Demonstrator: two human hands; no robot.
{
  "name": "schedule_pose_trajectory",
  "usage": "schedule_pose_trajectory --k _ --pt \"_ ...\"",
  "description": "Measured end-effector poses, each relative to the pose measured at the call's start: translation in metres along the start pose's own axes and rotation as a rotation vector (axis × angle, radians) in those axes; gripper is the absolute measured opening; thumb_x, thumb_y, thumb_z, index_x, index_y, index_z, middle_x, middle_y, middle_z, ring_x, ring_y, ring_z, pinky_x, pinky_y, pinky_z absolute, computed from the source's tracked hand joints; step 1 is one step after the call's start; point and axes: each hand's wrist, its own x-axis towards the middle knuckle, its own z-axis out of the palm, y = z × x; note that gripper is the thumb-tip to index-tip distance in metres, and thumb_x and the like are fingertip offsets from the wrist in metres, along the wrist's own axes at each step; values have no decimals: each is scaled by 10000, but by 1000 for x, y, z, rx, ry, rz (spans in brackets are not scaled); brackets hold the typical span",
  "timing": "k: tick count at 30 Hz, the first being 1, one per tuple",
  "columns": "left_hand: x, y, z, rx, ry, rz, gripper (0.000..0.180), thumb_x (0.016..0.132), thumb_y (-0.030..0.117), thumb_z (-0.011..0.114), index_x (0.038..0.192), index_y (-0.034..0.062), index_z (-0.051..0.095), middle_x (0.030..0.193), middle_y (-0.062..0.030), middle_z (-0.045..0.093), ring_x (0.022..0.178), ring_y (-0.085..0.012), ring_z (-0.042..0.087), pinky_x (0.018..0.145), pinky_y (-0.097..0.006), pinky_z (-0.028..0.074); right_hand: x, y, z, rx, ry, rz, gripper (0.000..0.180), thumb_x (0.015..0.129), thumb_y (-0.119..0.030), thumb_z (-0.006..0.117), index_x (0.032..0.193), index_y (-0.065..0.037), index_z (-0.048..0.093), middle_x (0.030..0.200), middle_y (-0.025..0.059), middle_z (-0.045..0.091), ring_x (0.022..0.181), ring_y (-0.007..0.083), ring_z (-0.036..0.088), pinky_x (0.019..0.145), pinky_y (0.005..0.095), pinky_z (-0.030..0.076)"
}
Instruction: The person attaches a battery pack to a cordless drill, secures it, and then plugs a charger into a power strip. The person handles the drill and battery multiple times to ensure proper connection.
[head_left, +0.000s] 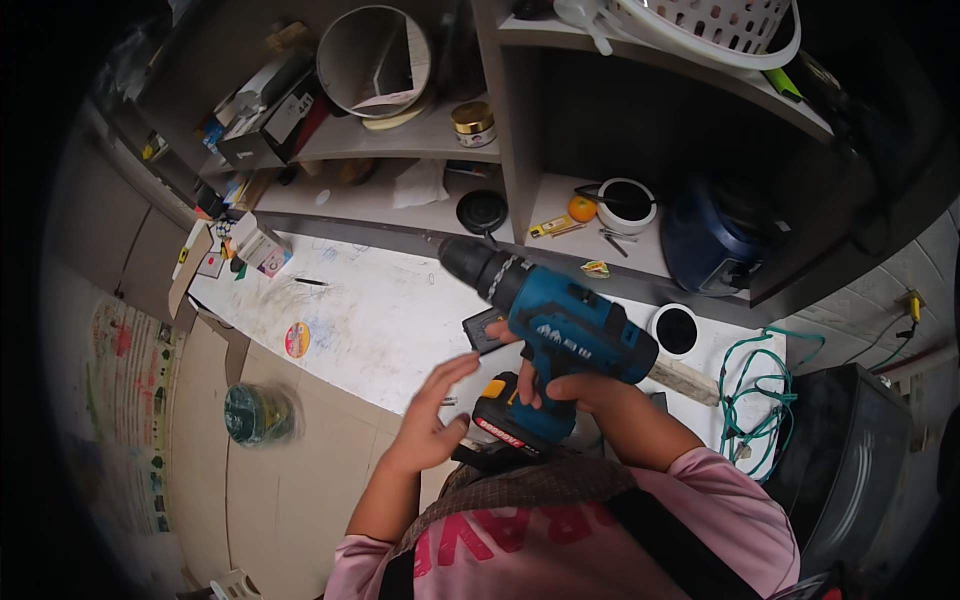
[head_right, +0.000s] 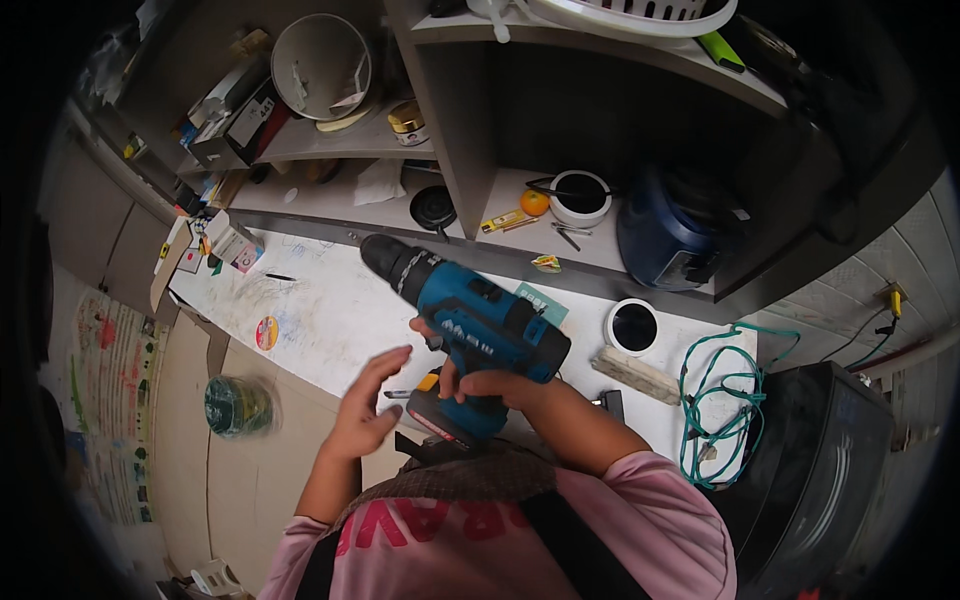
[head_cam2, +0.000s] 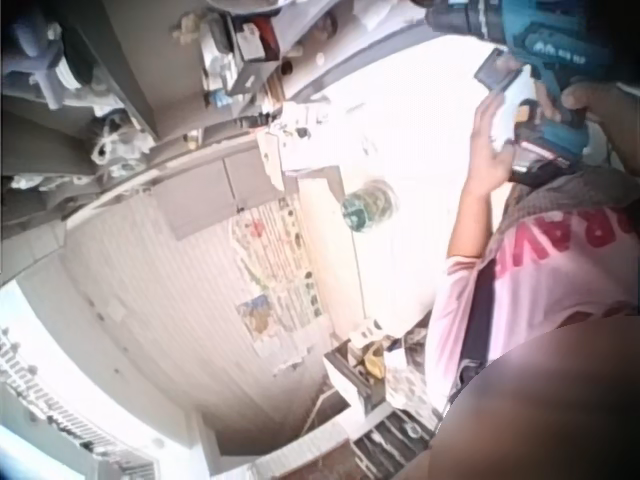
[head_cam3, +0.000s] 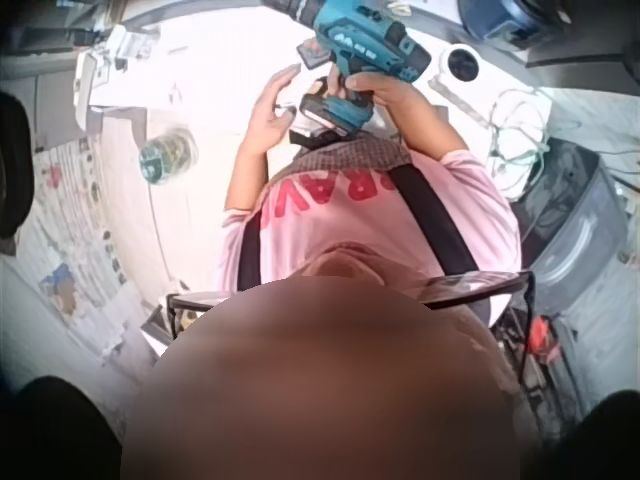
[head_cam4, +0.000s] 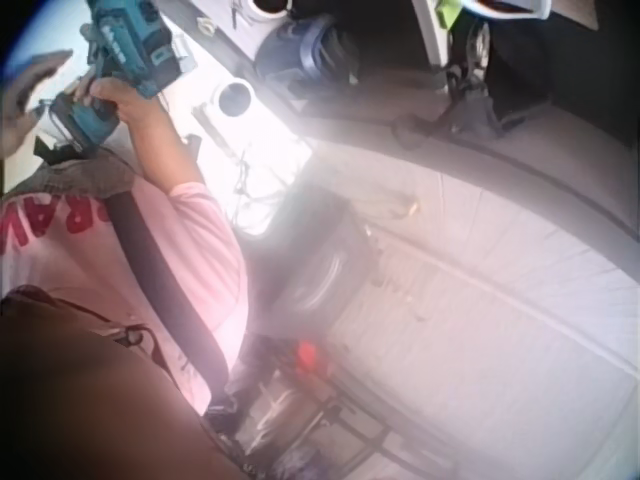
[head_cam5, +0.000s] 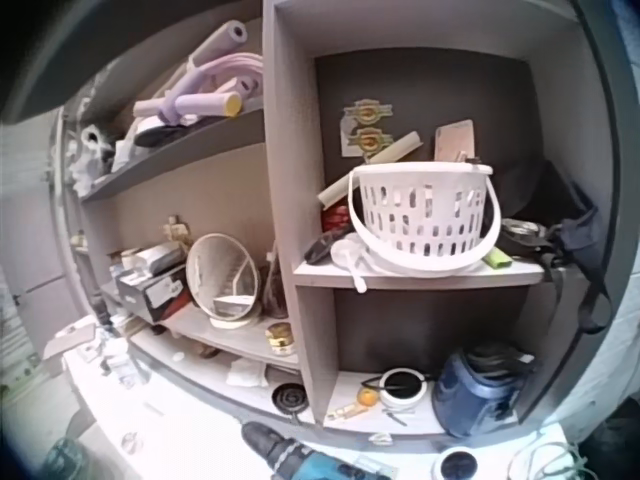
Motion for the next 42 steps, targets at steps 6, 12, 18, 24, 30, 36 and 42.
schedule_pose_trajectory --k 6,12,18,24,30,36,42 --pt "22 1 16 -398 18 -98 633 746 273 746 1245 12 456 1235 -97 515 1168 -186 452 990 -351 339 3 16 8 -302 -81 87 644 707 -97 708 1289 -70 434 981 69 584 820 139 567 761 288 450" --pt "23 6 25 -793 17 -55 458 805 125 691 1184 -21 478 1060 -109 609 855 -169 625 720 -287 512 8 17 16 -198 -111 213 632 684 -122 690 1273 -94 462 1075 68 573 951 143 544 822 290 448" --pt "20 17 26 -875 113 -20 445 782 48 685 1168 -37 480 1029 -134 615 790 -175 637 623 -271 529 6 15 17 -497 -186 155 639 678 -110 717 1268 -80 473 1033 45 597 890 119 555 781 294 463" --pt "17 33 30 -759 142 -262 407 734 9 639 1119 -1 507 869 -70 622 639 -113 584 519 -214 452 3 25 13 -210 -179 126 582 710 -94 713 1249 -72 495 987 31 593 810 101 560 736 271 462" --pt "17 10 25 -775 -54 -156 470 828 103 654 1214 -47 430 1029 -132 607 745 -189 640 609 -278 535 -5 27 15 -132 -34 234 485 699 -82 700 1153 -38 537 867 55 608 712 133 582 673 276 472" --pt "17 -2 32 -927 -18 -90 521 860 167 612 1268 -34 358 1121 -155 563 780 -200 634 606 -293 544 -7 34 10 -102 5 250 413 692 -68 672 1085 -56 548 750 43 600 689 134 575 651 277 461" --pt "17 -1 32 -903 -23 -80 466 864 112 587 1252 -36 377 1099 -149 570 771 -205 636 607 -296 548 -5 32 11 -134 -12 195 449 682 -53 681 1109 -49 540 775 46 601 695 133 577 650 280 468"
